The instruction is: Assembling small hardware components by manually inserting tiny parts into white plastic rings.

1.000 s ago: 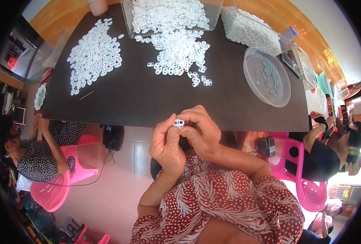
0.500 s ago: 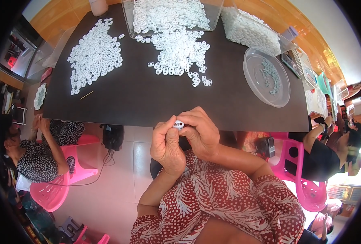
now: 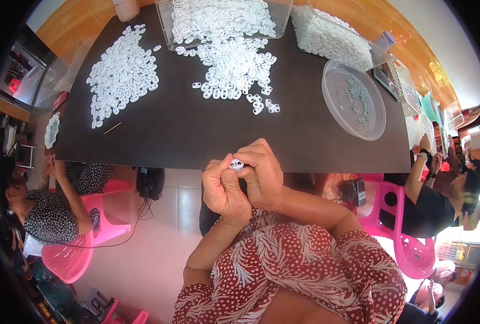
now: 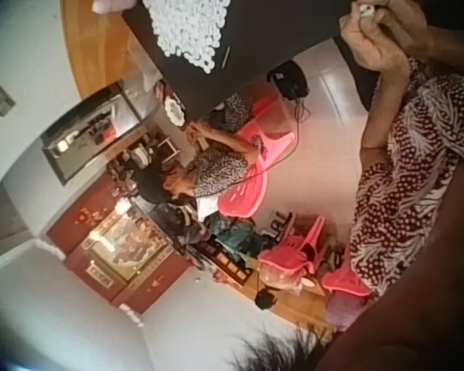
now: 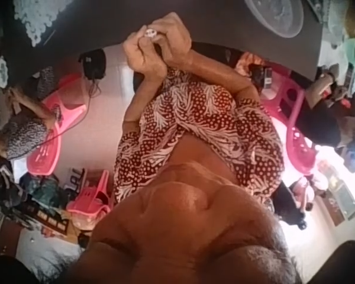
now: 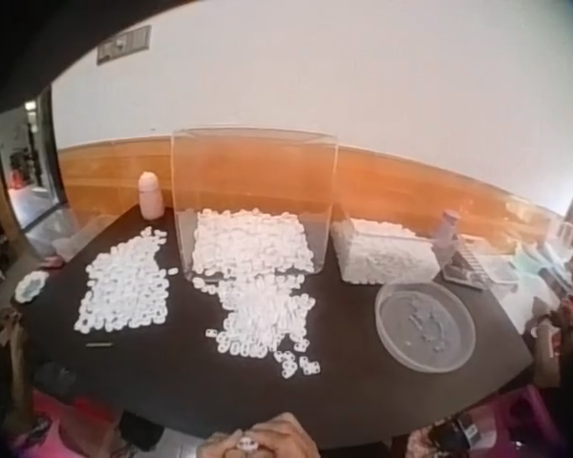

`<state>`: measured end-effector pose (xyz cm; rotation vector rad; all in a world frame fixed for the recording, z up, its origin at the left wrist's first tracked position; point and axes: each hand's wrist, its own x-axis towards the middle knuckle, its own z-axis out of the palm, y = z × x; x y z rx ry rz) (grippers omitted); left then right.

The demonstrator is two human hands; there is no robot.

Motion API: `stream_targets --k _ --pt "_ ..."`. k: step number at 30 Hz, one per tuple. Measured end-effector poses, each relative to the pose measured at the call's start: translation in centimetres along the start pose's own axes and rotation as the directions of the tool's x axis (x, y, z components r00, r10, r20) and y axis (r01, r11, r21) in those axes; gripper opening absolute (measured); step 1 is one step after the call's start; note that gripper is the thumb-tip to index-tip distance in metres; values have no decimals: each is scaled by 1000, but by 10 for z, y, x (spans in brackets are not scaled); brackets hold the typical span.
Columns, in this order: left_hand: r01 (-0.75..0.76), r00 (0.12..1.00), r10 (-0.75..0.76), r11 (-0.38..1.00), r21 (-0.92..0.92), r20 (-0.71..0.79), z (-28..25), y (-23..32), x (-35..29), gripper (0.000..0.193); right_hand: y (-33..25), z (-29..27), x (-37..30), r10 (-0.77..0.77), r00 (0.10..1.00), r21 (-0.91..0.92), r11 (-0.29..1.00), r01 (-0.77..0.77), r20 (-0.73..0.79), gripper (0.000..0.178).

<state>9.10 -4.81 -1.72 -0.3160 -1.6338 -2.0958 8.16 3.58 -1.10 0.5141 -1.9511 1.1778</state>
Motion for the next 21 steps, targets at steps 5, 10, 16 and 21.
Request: stream_targets --k 5,10,16,21 --pt "9 999 -10 999 31 37 0 -3 -1 20 0 -5 3 -12 1000 -13 1000 12 -8 18" --pt "67 988 -78 994 87 133 5 6 11 19 0 -23 6 53 998 -28 998 -53 17 15" --pt "-241 912 46 864 442 407 16 -9 60 22 19 -85 40 372 927 -121 920 -374 -35 10" --pt "-655 706 243 581 483 665 48 -36 83 29 52 -144 103 256 937 -358 873 -330 -239 16"
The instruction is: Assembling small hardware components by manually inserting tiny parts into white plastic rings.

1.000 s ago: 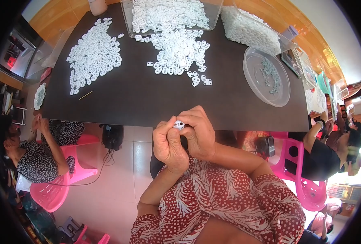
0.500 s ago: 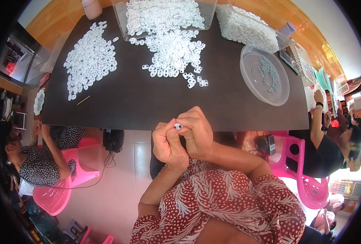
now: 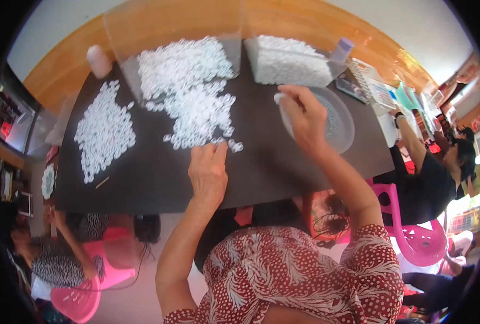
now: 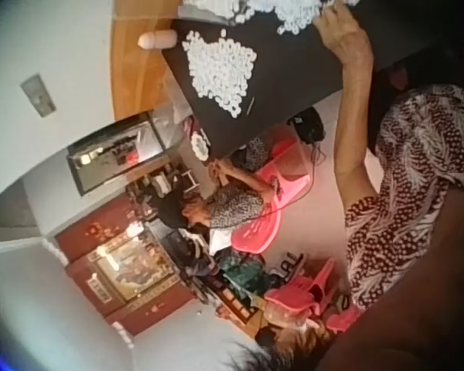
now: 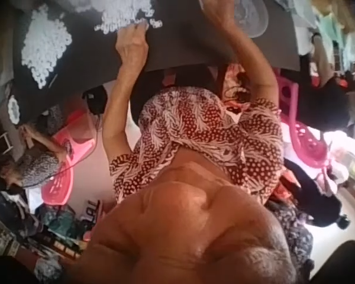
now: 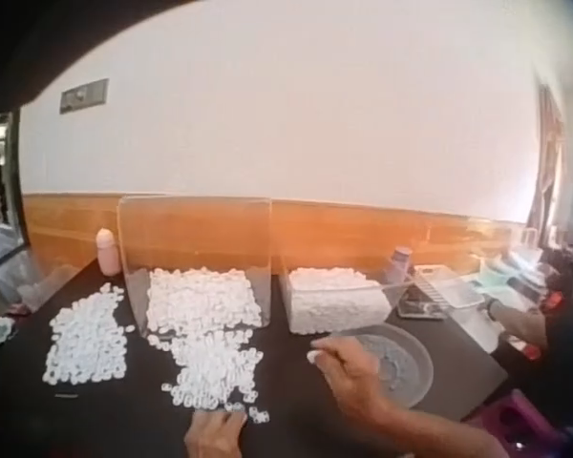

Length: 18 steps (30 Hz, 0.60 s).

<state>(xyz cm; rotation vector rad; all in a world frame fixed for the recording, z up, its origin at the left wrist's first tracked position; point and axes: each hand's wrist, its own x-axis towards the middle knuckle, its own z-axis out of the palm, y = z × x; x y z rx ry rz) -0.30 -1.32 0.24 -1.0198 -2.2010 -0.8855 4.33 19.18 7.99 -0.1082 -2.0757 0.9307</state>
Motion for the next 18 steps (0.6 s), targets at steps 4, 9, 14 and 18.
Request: stream_targets --k 4,9,14,18 --pt "-99 982 83 991 85 169 16 -11 -1 24 47 -20 66 -140 985 -167 978 122 -101 15" --pt "-41 988 39 999 11 152 15 -10 4 26 87 -34 129 -253 963 -399 896 196 -94 14" --pt "56 986 -51 998 -26 159 10 -11 3 23 134 -26 155 -196 980 -636 755 159 13 15" --pt "66 987 -59 997 -42 148 7 -17 -3 12 142 -16 153 -152 979 -671 712 205 137 18"
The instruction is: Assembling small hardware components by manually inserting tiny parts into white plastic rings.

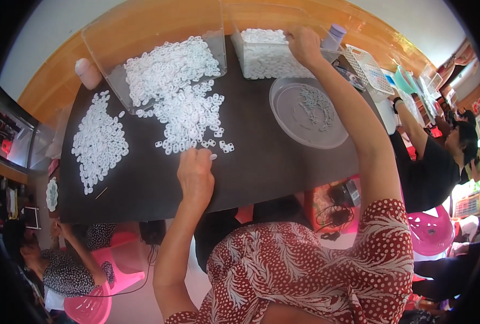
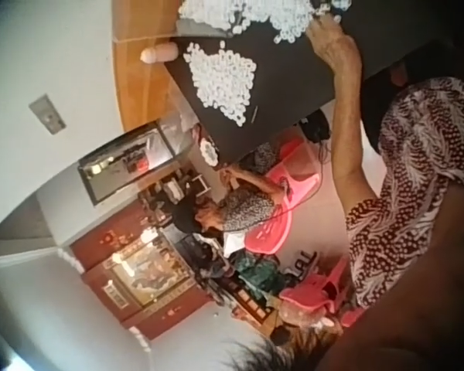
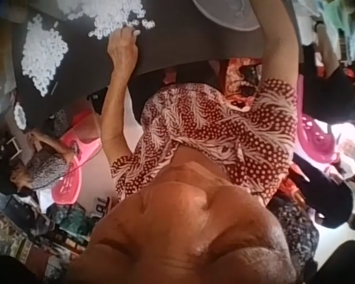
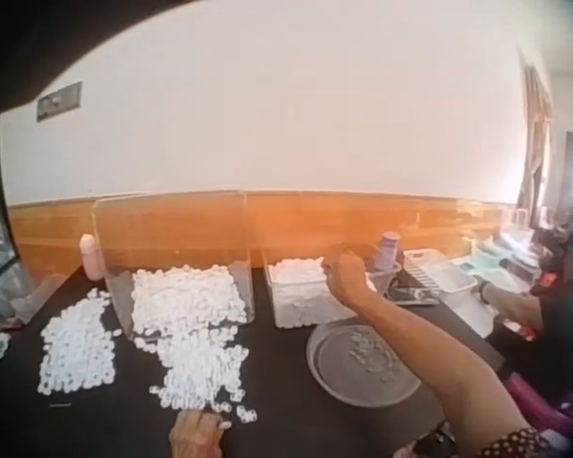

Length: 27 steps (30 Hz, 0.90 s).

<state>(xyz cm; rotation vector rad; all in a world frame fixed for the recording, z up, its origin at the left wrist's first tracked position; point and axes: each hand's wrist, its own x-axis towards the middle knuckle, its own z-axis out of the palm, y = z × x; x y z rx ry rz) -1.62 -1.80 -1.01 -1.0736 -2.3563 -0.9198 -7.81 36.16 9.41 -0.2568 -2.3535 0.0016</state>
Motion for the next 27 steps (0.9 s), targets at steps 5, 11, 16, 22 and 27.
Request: stream_targets --k 5,11,16,22,27 --pt "109 993 -114 978 -177 -20 -3 -2 3 19 -21 -25 -10 -92 985 -8 996 92 -145 18" --pt "183 983 -178 973 -144 45 -7 -3 4 19 -48 -53 -50 -241 943 148 949 279 -231 16" --pt "76 995 -75 997 19 -71 -19 -6 3 12 -49 -71 -90 -225 972 228 945 234 -68 8" --pt "157 983 -164 984 -80 -88 -38 -3 -5 9 -17 -59 -144 -150 956 286 955 75 250 5" --pt "546 785 -587 505 -668 198 -51 5 -23 6 -15 -36 -152 -97 929 197 980 26 358 9"
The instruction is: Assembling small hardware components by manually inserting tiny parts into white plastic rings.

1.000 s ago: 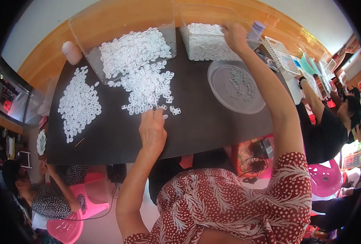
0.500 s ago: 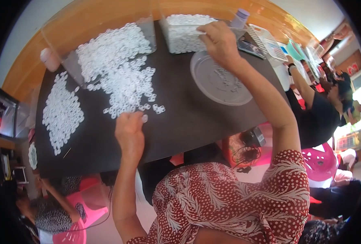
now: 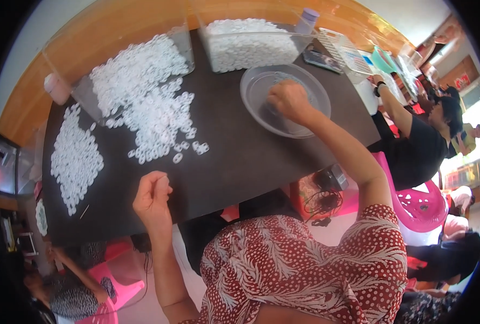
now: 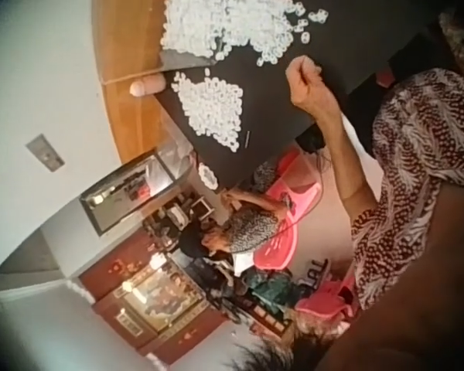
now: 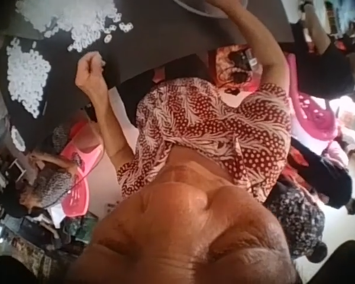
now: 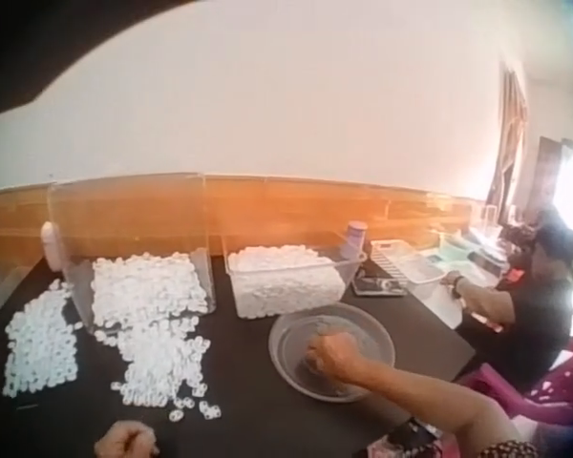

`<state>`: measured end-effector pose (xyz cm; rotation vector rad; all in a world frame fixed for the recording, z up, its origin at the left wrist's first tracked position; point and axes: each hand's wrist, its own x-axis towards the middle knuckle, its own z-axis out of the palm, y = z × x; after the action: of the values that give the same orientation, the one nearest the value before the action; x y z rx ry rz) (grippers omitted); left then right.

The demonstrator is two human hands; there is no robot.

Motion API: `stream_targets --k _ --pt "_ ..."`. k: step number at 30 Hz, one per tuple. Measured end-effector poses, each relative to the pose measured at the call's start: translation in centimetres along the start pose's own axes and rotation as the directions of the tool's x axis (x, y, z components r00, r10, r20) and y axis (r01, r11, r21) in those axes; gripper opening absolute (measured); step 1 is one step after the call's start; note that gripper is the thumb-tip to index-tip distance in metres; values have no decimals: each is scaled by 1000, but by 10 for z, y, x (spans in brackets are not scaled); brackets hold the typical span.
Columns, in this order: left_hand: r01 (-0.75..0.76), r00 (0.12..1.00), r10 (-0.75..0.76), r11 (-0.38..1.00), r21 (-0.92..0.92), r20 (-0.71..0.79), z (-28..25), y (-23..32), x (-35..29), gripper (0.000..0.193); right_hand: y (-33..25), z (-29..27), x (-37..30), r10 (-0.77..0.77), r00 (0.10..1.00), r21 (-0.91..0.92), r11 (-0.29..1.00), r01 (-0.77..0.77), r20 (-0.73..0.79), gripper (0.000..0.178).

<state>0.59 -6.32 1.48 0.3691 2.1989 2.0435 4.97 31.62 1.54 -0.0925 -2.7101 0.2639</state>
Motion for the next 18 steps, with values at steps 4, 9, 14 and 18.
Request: stream_targets --k 4,9,14,18 --pt "44 998 -51 979 -201 -27 3 1 -8 8 5 9 4 97 994 -206 975 -84 55 13" --pt "52 998 -63 948 -313 -24 2 3 -20 12 15 19 5 85 996 -233 969 -77 25 14" --pt "74 996 -86 927 -368 -17 6 -2 -24 12 15 20 6 177 980 -316 938 -140 90 11" --pt "89 988 -129 923 -375 -84 3 1 -34 11 7 17 3 123 990 -265 959 -103 61 13"
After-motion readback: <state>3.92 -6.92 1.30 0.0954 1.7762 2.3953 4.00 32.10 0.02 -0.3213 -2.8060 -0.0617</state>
